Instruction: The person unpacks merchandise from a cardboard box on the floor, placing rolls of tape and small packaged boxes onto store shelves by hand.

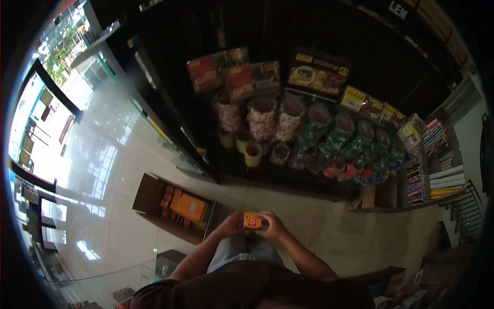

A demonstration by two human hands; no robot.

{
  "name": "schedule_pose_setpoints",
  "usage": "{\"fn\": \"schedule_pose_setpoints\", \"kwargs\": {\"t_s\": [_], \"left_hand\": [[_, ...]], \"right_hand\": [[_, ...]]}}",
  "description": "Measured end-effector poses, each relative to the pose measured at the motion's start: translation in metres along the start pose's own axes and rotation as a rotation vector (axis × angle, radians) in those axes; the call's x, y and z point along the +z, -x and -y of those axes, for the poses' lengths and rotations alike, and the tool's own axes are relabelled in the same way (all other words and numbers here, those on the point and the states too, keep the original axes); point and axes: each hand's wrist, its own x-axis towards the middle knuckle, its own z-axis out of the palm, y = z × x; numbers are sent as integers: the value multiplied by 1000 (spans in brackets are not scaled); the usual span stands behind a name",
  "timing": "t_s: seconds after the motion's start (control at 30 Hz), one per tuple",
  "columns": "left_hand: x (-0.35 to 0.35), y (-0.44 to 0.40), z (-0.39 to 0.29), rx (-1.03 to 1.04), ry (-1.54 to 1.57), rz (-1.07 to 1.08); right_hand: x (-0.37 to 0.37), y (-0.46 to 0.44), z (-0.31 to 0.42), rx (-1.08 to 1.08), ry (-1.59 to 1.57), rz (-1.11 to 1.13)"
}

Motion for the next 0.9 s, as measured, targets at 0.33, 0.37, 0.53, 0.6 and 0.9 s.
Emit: {"fn": "schedule_pose_setpoints", "kwargs": {"t_s": [0.33, 0.37, 0.53, 0.6, 0.9], "left_hand": [[-23, 14, 65, -105, 164, 12], [-22, 16, 73, -131, 164, 14], [-16, 8, 117, -189, 251, -13], [-13, -7, 140, -182, 298, -23], [-55, -177, 257, 57, 189, -145]], "right_hand": [[62, -4, -3, 251, -40, 16], [70, -2, -9, 274, -53, 26], [86, -7, -39, 313, -23, 82], [87, -18, -63, 314, -22, 94], [94, -122, -249, 143, 61, 3]]}}
